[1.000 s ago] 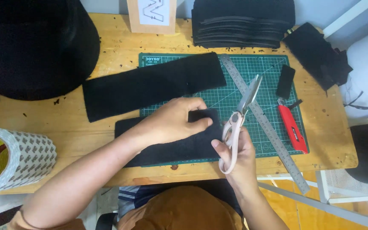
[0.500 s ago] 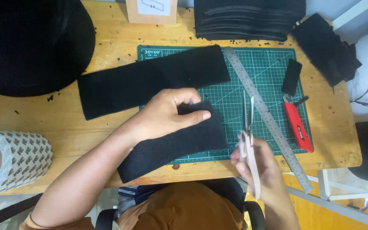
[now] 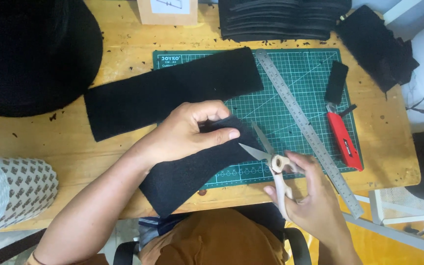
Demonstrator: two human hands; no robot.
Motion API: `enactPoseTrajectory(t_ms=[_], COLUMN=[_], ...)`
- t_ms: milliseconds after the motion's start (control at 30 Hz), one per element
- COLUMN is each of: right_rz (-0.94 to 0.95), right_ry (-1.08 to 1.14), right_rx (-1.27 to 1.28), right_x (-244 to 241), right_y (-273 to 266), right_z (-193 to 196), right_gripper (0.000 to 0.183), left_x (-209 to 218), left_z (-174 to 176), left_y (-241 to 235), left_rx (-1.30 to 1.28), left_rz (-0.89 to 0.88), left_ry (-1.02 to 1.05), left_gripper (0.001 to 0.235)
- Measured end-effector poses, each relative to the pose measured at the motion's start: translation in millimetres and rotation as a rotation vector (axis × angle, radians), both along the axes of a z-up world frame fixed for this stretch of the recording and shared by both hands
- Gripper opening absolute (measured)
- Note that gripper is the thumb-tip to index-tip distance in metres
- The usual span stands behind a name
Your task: The person trims the edges of a black fabric piece using scissors, then folds it and aligns a metal ruler along its length. They use a red utility knife to cut the fabric along the ruler's edge on a green cutting mat.
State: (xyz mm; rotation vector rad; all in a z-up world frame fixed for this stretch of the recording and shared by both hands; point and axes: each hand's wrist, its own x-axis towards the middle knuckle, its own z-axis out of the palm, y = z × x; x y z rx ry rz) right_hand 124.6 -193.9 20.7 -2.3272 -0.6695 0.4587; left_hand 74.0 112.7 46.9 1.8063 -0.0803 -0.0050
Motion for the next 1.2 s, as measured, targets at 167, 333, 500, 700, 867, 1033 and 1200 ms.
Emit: enactPoseTrajectory(t_ms=[167,333,500,700,867,1033,1200], right_rz=[-0.017,0.071,0.104,0.129,0.142,0.175,0.166], right_ry=[-0.029,-0.114,-0.161,-0.117,-0.167,-0.207,-0.185], right_rx=[-0.06,0.011,0.038,-0.068,-0.018,-0.048,-0.072], right_x=[1.9,3.2,5.1,6.9,5.4,5.4,4.5], right_y=[2.4,1.8,2.8,3.7,3.6,4.0,5.5], right_z=[2.4,2.7,3.2,8.0,8.2,9.4,12.2], right_gripper=[0.083,0.081,0.078,0.077,0.077,0.078,0.077], left_x=[0.3,1.2,1.3,2.4,2.2,3.4,2.7], left_z=[-4.0,-5.6,-5.4,-10.0,-18.3,-14.1,-19.1], left_y=[0.6,0.3,0.5,1.4,1.2,-1.2,-5.8], left_rx=[0.029,0.01,-0.06,-0.099,-0.2,-0.205,-0.247], left_rz=[-0.015,-0.054,-0.1,-0.145,-0.161,-0.145,-0.179], left_ry=[0.022,-0.012,0.024,0.094,0.089,0.094,0.142], left_gripper=[0.02,0.015,0.011,0.014,0.013,0.014,0.014])
